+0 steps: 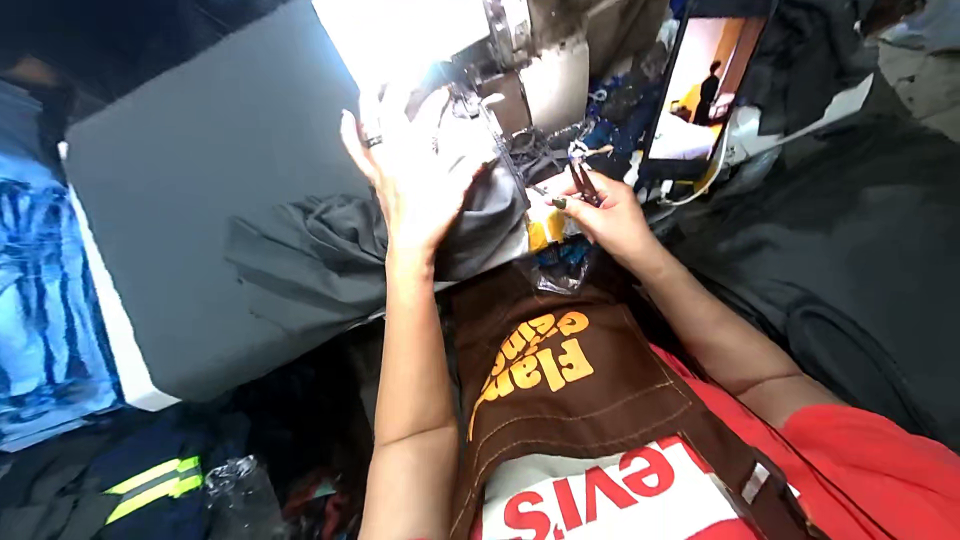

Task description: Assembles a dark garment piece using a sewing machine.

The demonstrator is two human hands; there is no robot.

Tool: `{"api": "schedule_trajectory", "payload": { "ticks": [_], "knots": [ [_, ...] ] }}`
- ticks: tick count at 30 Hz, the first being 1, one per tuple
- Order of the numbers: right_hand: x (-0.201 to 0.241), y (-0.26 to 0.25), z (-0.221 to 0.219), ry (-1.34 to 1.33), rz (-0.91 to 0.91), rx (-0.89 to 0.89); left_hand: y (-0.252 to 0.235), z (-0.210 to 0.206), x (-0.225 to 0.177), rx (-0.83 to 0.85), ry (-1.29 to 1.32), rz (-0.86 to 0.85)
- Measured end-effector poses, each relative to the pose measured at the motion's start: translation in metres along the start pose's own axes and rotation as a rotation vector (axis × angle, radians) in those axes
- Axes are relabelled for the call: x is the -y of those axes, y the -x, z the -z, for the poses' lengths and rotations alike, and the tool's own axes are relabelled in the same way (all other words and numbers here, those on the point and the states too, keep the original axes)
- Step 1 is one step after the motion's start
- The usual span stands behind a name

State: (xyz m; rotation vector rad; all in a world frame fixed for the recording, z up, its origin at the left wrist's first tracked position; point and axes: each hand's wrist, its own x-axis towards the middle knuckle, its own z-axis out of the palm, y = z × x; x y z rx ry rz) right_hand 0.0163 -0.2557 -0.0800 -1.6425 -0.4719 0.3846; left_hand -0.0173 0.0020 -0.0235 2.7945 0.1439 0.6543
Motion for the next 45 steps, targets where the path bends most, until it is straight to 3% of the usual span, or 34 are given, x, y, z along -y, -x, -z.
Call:
{"api": "schedule_trajectory", "payload": {
  "ticks": [3,6,11,21,32,45],
  "knots": [
    [-0.005,0.017,0.014,0.303,0.118,0.186,0.039,0.003,-0.011,-0.276,0.198,-0.008],
    [-0.024,0.038,-0.005,0.653,0.148,0.397,0.084,0.015,-0.028,-0.29,0.267,0.032],
    [-0.046,0.042,-0.036,0.985,-0.194,0.612,0.134,0.022,-0.031,-0.313,0.249,-0.021],
    [-0.048,0.043,-0.029,1.015,-0.324,0.641,0.177,0.032,-0.025,-0.331,0.396,0.064],
    [-0.056,0.061,-0.008,0.8,-0.281,0.388,0.161,0.016,-0.048,-0.183,0.502,-0.021],
    [-0.045,0.059,-0.009,1.07,-0.334,0.635,0.168,0.006,-0.053,-0.108,0.47,-0.023]
  ]
}}
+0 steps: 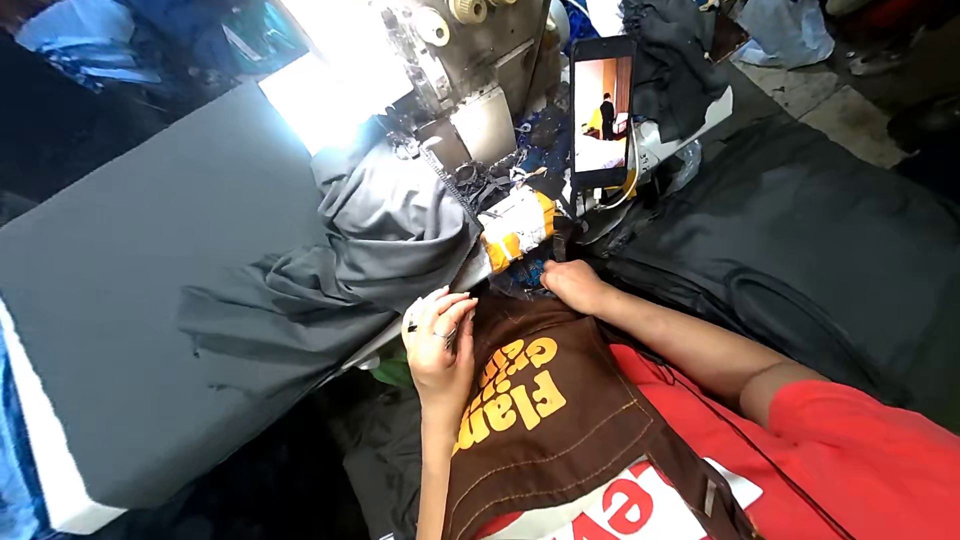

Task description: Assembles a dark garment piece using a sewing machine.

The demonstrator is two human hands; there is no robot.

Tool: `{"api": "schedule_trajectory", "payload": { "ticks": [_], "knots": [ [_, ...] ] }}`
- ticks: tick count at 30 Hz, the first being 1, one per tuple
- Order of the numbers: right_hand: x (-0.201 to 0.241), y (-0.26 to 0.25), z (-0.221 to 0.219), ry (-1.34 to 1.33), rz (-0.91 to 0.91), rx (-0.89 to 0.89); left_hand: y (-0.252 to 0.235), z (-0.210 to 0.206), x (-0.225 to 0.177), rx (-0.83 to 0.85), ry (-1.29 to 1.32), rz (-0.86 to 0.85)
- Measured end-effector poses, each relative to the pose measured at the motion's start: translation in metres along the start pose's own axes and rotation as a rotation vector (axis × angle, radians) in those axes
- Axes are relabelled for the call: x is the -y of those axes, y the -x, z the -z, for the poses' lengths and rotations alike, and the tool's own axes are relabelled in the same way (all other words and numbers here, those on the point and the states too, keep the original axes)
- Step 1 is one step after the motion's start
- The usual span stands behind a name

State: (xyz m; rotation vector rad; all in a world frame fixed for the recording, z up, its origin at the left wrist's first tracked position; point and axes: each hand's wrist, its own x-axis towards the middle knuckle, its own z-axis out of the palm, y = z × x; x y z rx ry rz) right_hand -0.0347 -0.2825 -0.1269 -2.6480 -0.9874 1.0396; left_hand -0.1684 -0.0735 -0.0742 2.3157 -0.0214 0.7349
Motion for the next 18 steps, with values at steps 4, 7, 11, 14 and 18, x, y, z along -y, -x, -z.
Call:
{"api": "schedule_trajectory", "payload": {
  "ticks": [4,7,11,14,18],
  "knots": [
    [-0.009,0.0,-0.009,-0.103,0.024,-0.119,0.003,0.0,0.0,0.004,-0.017,0.005],
    [-0.011,0.003,-0.01,-0.205,0.016,-0.199,0.005,-0.001,0.001,0.013,-0.022,0.007],
    [-0.008,0.004,-0.013,-0.288,0.015,-0.337,0.005,-0.005,0.0,0.04,0.004,-0.009],
    [-0.006,0.004,-0.013,-0.321,0.036,-0.416,0.005,-0.006,-0.001,0.042,0.024,-0.019],
    [-0.006,0.003,-0.012,-0.29,0.082,-0.491,0.007,-0.007,0.0,0.042,0.024,-0.01]
  ]
}}
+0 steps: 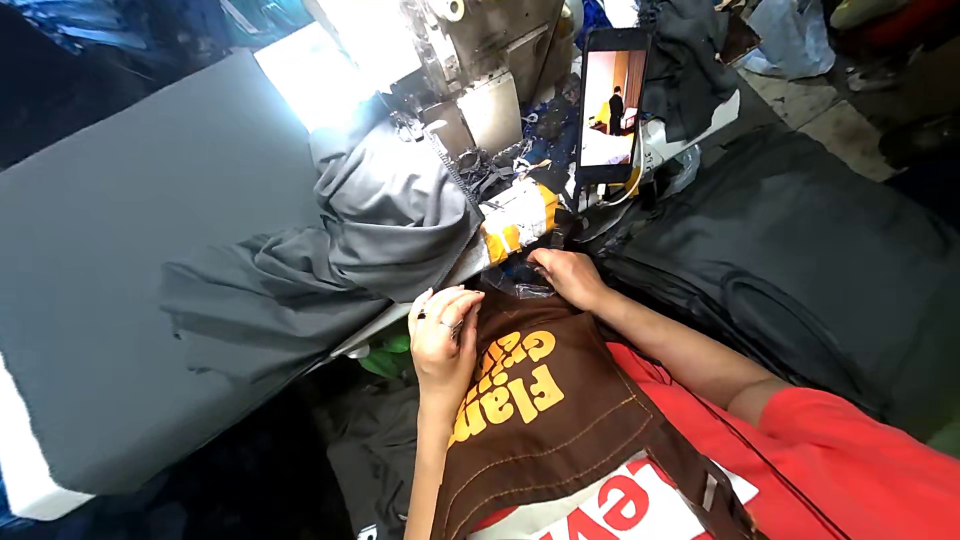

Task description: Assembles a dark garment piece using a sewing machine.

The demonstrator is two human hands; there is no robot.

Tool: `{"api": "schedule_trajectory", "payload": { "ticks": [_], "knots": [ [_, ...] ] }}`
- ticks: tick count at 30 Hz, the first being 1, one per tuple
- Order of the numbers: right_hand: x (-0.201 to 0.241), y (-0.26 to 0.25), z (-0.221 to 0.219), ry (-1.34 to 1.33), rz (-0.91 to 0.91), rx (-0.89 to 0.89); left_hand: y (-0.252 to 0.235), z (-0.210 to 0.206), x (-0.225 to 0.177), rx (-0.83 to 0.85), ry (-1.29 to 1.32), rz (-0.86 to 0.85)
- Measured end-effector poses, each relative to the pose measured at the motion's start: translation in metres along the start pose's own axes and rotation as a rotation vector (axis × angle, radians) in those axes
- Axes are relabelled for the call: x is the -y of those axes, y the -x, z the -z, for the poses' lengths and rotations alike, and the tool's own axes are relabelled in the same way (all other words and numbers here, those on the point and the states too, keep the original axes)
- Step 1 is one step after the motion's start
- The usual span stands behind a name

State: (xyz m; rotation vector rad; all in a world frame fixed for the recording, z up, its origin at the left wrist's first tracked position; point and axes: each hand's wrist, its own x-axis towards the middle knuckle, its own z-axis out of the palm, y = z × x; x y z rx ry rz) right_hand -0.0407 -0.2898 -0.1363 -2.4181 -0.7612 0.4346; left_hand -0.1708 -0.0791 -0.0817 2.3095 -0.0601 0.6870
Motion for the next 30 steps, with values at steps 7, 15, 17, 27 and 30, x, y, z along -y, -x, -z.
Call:
{"api": "schedule_trajectory", "payload": {
  "ticks": [7,15,17,27,30],
  "knots": [
    [0.0,0.001,0.0,-0.059,0.037,-0.071,-0.013,-0.008,-0.006,0.053,-0.004,-0.032],
    [0.005,0.001,0.017,-0.29,0.055,-0.132,-0.038,-0.032,-0.005,0.229,0.02,-0.05],
    [0.007,0.0,0.023,-0.361,0.065,-0.155,-0.047,-0.038,-0.005,0.328,0.002,-0.053],
    [0.012,0.002,0.035,-0.577,0.115,-0.2,-0.059,-0.06,-0.002,0.234,-0.049,-0.027],
    [0.011,0.001,0.036,-0.705,0.078,-0.147,-0.056,-0.058,-0.004,0.204,0.102,0.137]
  ]
}}
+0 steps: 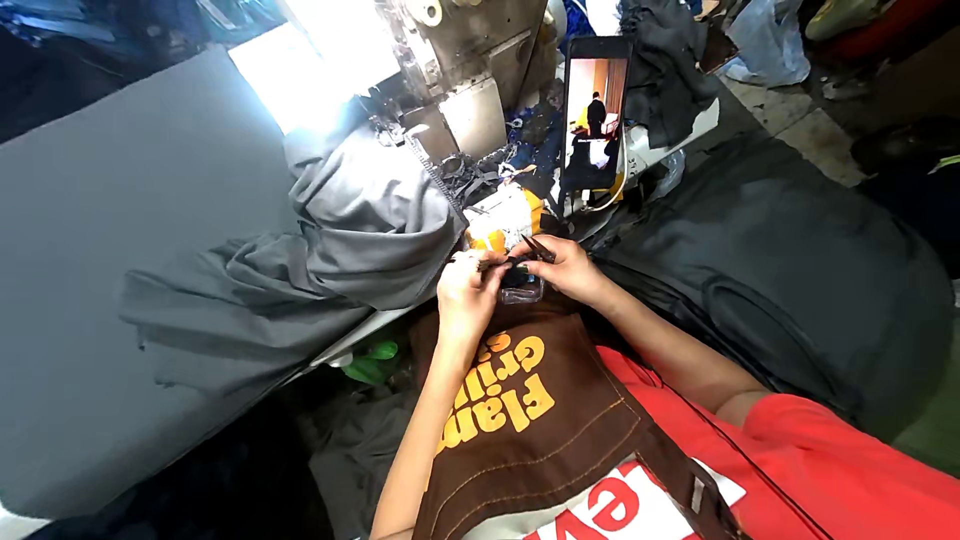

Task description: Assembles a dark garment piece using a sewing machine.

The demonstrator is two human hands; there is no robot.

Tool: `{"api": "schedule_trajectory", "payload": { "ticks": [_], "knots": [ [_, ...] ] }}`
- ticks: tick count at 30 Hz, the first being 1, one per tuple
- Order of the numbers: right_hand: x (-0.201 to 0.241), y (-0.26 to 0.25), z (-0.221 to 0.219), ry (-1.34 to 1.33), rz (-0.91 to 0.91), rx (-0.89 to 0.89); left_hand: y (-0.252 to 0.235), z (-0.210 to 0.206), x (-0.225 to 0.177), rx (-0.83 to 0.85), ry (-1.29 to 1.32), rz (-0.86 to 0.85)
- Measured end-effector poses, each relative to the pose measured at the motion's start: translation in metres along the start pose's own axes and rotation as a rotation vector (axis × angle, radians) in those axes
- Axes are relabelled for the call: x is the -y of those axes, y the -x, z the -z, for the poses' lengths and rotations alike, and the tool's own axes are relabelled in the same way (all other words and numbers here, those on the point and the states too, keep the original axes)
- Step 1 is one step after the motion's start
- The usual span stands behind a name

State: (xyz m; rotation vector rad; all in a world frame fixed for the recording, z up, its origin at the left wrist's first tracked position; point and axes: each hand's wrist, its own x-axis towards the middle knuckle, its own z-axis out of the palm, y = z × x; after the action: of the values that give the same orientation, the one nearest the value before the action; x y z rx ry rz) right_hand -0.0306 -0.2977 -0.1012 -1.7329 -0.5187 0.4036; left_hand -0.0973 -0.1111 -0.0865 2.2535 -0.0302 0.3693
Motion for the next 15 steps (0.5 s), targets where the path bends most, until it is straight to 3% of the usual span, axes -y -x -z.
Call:
{"api": "schedule_trajectory", "payload": {
  "ticks": [4,9,15],
  "knots": [
    [0.0,-0.002,-0.004,-0.066,0.029,0.027,-0.001,0.002,-0.008,-0.077,0.28,0.278],
    [0.0,-0.005,-0.006,-0.219,-0.023,-0.091,-0.001,0.001,-0.011,-0.091,0.447,0.327],
    [0.001,-0.003,-0.003,-0.291,-0.061,-0.11,0.0,-0.001,-0.013,-0.076,0.493,0.362]
  ]
}}
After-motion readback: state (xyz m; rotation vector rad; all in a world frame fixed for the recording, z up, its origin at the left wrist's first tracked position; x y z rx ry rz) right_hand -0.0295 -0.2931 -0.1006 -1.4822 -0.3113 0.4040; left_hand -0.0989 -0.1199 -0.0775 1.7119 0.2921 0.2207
